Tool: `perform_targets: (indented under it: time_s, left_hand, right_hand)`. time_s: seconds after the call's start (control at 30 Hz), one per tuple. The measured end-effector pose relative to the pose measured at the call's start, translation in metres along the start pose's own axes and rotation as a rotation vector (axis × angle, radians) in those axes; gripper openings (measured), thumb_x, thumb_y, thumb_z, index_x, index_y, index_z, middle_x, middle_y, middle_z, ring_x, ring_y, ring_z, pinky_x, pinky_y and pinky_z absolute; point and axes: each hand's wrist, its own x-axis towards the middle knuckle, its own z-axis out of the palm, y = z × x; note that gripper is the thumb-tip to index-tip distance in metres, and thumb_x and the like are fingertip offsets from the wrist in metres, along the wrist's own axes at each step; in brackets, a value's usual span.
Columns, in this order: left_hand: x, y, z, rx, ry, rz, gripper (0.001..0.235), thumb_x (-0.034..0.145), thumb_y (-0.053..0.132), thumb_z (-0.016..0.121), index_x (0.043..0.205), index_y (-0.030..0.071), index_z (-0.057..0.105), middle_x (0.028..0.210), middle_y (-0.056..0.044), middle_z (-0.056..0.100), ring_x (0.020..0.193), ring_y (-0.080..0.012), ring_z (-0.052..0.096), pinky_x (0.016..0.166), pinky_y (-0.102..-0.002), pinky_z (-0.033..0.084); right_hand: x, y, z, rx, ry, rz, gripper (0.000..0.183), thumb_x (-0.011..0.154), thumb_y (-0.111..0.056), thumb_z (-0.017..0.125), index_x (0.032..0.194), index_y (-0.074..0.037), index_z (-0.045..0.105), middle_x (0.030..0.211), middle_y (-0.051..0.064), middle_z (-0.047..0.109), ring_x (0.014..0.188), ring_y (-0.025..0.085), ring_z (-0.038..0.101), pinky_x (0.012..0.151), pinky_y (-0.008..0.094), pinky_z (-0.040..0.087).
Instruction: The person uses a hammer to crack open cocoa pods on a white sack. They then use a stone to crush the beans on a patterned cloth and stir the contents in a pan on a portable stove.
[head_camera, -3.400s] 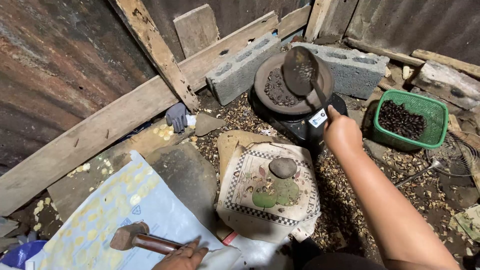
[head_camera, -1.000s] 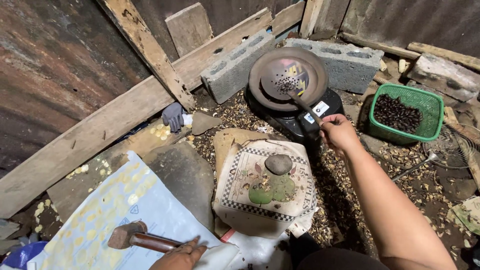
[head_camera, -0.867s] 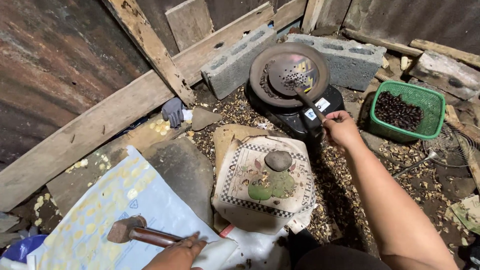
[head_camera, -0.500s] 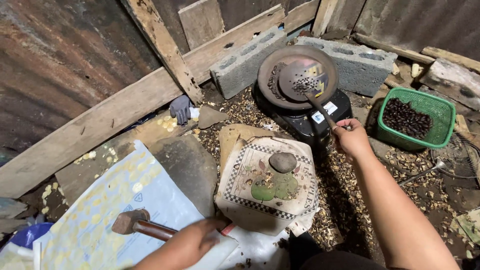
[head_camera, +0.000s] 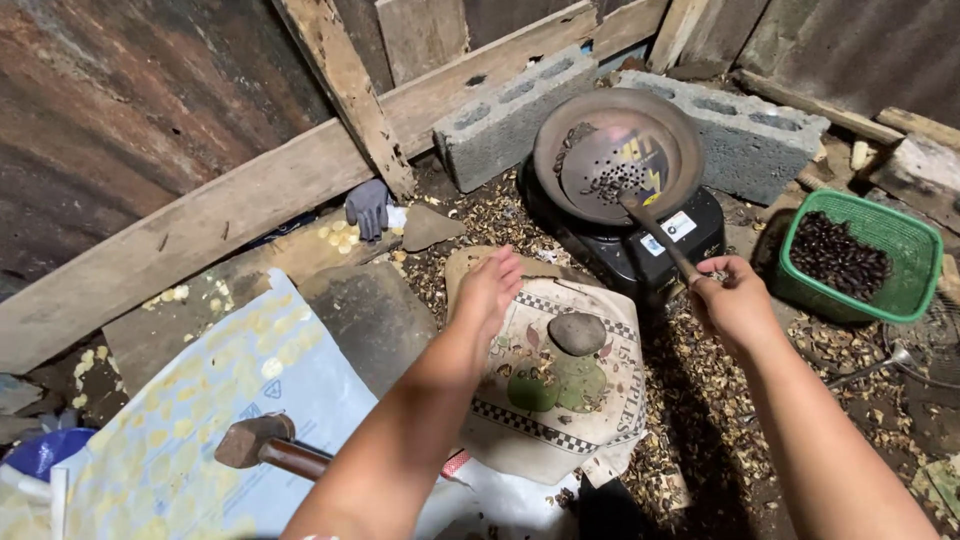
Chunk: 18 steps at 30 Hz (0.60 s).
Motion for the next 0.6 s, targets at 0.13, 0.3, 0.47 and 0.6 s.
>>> perform_targets:
  time_s: [0.13, 0.3, 0.47, 0.6]
  left_hand:
    - [0.011, 0.013, 0.028, -0.130, -0.034, -0.037, 0.057, 0.114, 0.033, 0.019, 0.165, 0.007, 0.018, 0.170, -0.024, 0.013, 0.158, -0.0414, 0.013, 0.129, -0.052, 0.010]
    - [0.049, 0.007, 0.023, -0.278, 0.129, -0.042, 0.055, 0.108, 0.023, 0.030, 0.155, -0.005, 0.031, 0.160, -0.028, 0.036, 0.150, -0.0407, 0.035, 0.125, -0.047, 0.029]
    - [0.059, -0.014, -0.001, -0.576, 0.037, -0.088, 0.060, 0.109, 0.039, 0.031, 0.152, -0.002, 0.040, 0.130, -0.024, 0.057, 0.117, -0.0339, 0.058, 0.115, -0.052, 0.040]
    - [0.049, -0.035, -0.020, -0.711, -0.043, -0.198, 0.024, 0.108, 0.012, 0.044, 0.121, -0.004, 0.055, 0.092, -0.015, 0.063, 0.070, -0.0190, 0.060, 0.060, -0.027, 0.056]
  right_hand:
    - [-0.015, -0.019, -0.011, -0.013, -0.021, -0.033, 0.026, 0.093, -0.009, 0.073, 0.116, -0.001, 0.065, 0.075, 0.018, 0.060, 0.060, 0.022, 0.057, 0.041, 0.032, 0.046]
    - [-0.056, -0.070, -0.026, -0.272, -0.239, -0.057, 0.024, 0.098, -0.003, 0.062, 0.122, -0.002, 0.063, 0.072, 0.012, 0.060, 0.054, 0.023, 0.052, 0.046, 0.033, 0.038]
    - [-0.105, -0.122, -0.019, -0.603, -0.256, -0.094, 0.029, 0.101, -0.005, 0.063, 0.130, -0.005, 0.062, 0.069, 0.018, 0.068, 0.048, 0.025, 0.056, 0.038, 0.033, 0.041]
    - [-0.048, -0.072, -0.019, -0.553, -0.088, -0.424, 0.027, 0.103, -0.005, 0.067, 0.126, 0.007, 0.057, 0.081, 0.019, 0.058, 0.064, 0.030, 0.056, 0.054, 0.041, 0.045]
